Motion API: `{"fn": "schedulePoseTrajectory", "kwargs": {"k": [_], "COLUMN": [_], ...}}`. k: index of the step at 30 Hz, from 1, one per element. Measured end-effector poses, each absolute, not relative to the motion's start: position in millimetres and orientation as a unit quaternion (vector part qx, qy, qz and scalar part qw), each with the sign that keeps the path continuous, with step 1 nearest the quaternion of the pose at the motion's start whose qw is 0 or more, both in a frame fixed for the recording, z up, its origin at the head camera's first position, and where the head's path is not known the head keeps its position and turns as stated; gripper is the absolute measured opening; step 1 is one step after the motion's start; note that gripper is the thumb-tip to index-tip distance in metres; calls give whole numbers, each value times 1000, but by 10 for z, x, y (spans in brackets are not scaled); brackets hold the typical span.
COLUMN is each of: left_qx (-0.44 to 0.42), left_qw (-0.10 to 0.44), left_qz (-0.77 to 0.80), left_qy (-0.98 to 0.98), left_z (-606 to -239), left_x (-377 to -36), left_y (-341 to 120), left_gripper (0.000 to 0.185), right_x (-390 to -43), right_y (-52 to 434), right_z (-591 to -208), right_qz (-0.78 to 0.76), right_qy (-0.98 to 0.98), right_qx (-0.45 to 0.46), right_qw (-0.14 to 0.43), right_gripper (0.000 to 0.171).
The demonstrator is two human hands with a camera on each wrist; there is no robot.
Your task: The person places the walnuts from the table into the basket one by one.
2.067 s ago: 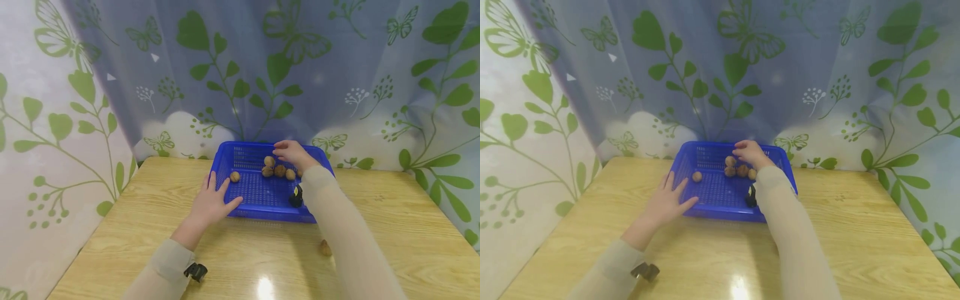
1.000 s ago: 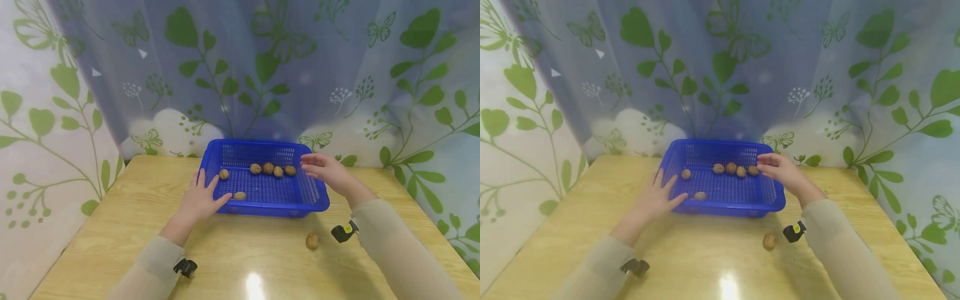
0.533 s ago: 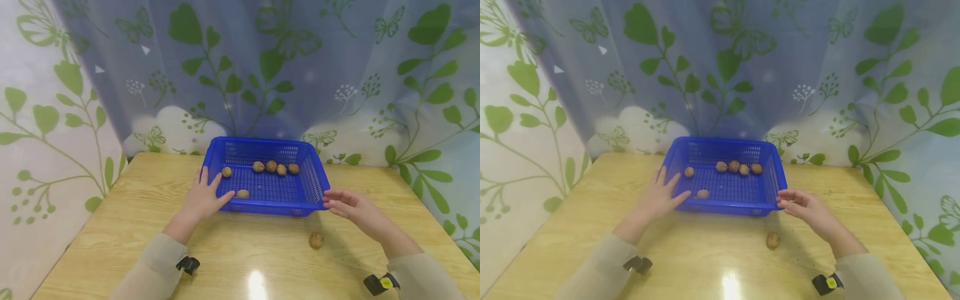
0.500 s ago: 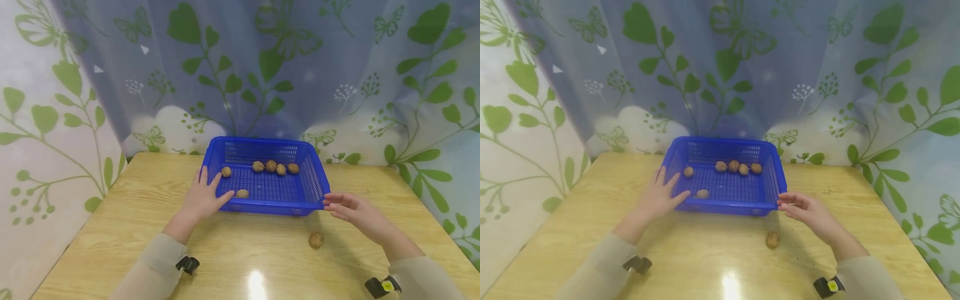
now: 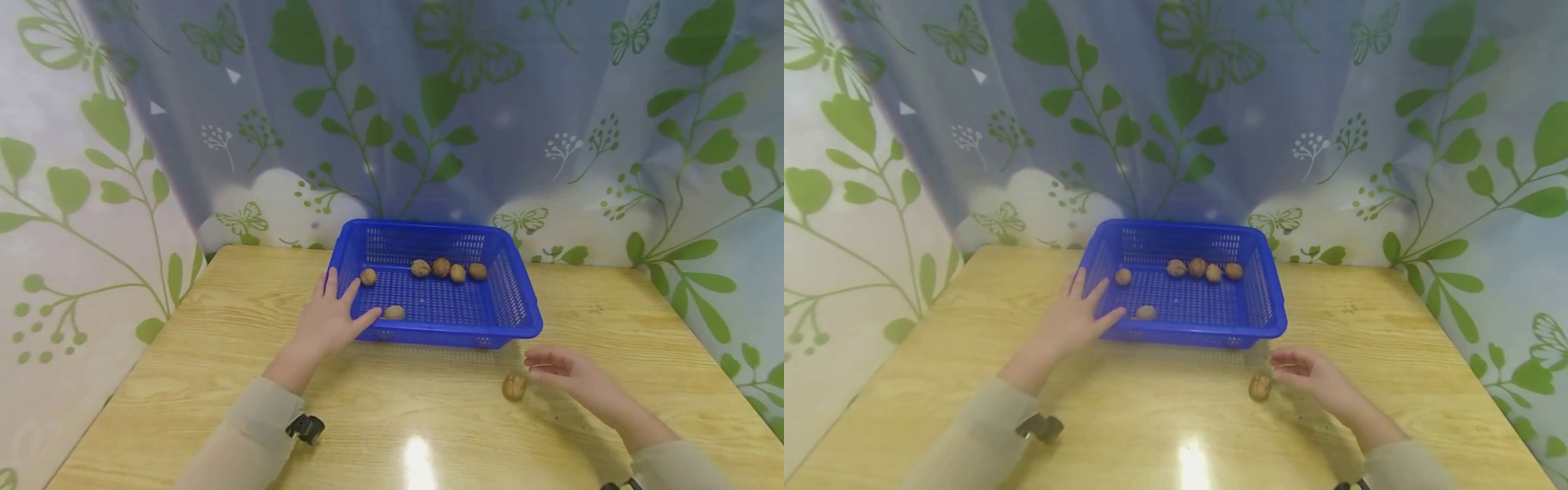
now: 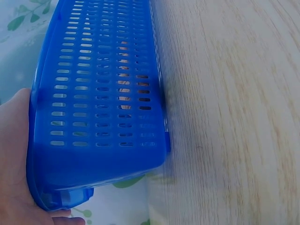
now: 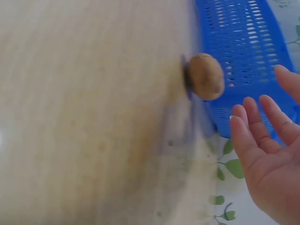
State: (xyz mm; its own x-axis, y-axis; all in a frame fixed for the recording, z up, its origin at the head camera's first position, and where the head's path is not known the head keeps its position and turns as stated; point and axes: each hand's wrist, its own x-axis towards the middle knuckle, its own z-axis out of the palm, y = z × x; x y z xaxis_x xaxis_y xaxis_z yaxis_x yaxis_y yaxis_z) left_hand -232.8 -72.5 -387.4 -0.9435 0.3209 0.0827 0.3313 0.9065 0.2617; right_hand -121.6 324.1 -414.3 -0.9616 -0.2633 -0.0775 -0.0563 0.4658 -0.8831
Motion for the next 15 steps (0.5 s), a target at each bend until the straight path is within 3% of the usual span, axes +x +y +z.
{"fn": "schedulePoseTrajectory", "kwargs": {"k": [15], "left_qx": [-170], "left_qw": [18], "left_qz": [-134], "left_qy": [-976], "left_z": [-3860], "left_x": [-2319], "left_y": [-717], "left_gripper": [81], "right_x": [-1274], "right_y": [3126], "right_z": [-4376], "right_qz": [-438], "right_qy": [879], "right_qx": [-168], "right_qw": [80], "right_gripper": [45]}}
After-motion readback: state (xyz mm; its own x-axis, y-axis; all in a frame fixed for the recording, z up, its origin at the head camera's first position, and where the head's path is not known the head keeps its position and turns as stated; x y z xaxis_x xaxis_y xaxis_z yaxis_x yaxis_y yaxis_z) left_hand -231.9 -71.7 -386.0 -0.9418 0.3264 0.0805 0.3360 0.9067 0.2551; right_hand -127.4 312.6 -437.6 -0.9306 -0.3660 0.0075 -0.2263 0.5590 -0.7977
